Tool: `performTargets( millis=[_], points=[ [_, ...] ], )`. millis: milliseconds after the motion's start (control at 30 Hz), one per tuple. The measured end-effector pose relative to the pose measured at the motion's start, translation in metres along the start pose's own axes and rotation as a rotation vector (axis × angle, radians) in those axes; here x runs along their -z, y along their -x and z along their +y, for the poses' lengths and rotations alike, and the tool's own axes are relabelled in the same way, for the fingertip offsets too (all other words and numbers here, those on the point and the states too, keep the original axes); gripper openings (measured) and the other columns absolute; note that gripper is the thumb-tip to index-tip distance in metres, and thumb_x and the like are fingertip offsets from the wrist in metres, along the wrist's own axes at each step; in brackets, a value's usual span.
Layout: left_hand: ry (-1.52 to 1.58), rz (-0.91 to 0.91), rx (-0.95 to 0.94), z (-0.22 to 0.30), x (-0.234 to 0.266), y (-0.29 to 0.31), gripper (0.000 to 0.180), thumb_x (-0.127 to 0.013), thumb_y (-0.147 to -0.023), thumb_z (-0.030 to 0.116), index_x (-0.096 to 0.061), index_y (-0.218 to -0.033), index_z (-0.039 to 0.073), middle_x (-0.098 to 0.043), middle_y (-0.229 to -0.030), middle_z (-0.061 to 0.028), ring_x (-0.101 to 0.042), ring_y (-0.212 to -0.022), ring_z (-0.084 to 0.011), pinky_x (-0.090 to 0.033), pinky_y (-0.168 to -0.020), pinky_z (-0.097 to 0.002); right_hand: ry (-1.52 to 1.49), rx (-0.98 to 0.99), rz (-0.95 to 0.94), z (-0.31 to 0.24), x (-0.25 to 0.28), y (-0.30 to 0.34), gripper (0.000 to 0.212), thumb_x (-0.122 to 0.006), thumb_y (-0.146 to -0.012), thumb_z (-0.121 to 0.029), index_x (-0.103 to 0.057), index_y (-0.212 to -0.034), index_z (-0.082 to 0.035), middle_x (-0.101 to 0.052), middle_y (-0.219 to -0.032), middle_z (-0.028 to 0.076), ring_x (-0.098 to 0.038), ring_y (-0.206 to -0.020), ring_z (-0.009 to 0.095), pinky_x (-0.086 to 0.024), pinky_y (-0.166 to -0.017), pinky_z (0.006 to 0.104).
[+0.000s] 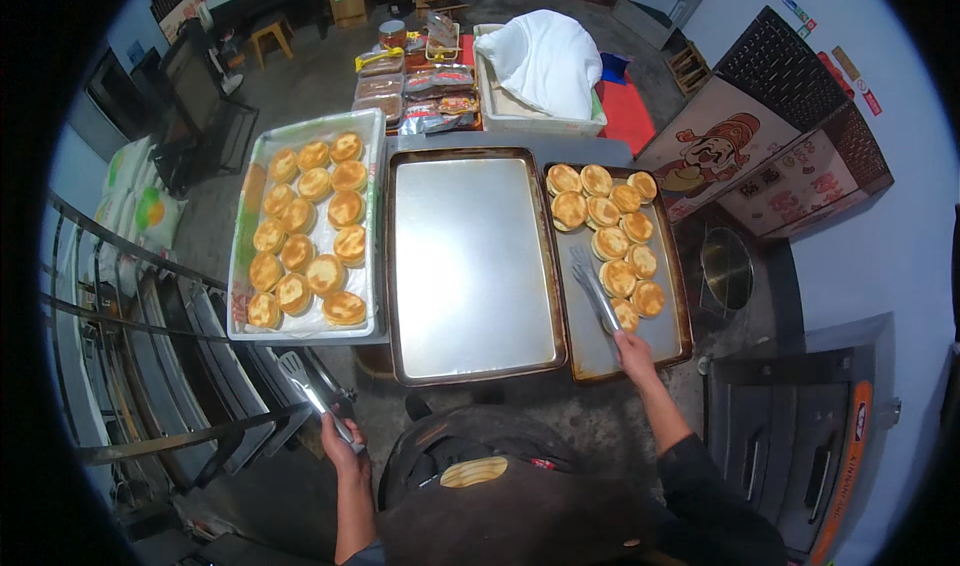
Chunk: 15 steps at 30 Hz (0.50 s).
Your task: The person uses tongs to transfer baked pastries from metal trays into a lined basket. The person then uses a dough sheeter to flatten a sheet of dough, folding it between passes.
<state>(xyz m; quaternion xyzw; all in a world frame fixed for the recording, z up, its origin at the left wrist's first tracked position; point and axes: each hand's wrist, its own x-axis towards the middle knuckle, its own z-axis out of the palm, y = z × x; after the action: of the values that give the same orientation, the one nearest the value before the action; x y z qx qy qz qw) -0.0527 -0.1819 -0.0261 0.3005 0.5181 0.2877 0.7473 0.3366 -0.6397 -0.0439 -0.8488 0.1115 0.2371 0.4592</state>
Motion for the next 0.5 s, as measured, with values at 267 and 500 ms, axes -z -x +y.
performTargets(
  millis=[267, 500],
  points=[
    [-0.064, 0.02, 0.004, 0.003, -0.024, 0.052, 0.046, -0.047, -0.109, 0.042, -0.055, -0.131, 0.003, -0.056, -0.069, -0.0033, -0.047, -0.048, -0.0125, -0.036, -0.046, -0.0272, -0.277, 0.06, 0.007, -0.029, -0.083, -0.144, 0.041, -0.061, -0.103, -0.049, -0.059, -0.084, -0.013, -0.051, -0.063, -0.002, -0.046, -0.051, 0.01, -0.035, -0.045, 0.0278],
    [-0.285, -0.405, 0.317, 0.074, -0.064, 0.011, 0.049, -0.041, -0.11, 0.045, -0.058, -0.133, 0.005, -0.053, -0.063, -0.0017, -0.041, -0.043, -0.0098, -0.035, -0.044, -0.0262, -0.426, -0.115, 0.012, -0.047, -0.064, -0.079, 0.034, -0.066, -0.102, -0.044, -0.058, -0.085, -0.016, -0.05, -0.062, -0.003, -0.042, -0.048, 0.008, -0.03, -0.042, 0.0251]
  ],
)
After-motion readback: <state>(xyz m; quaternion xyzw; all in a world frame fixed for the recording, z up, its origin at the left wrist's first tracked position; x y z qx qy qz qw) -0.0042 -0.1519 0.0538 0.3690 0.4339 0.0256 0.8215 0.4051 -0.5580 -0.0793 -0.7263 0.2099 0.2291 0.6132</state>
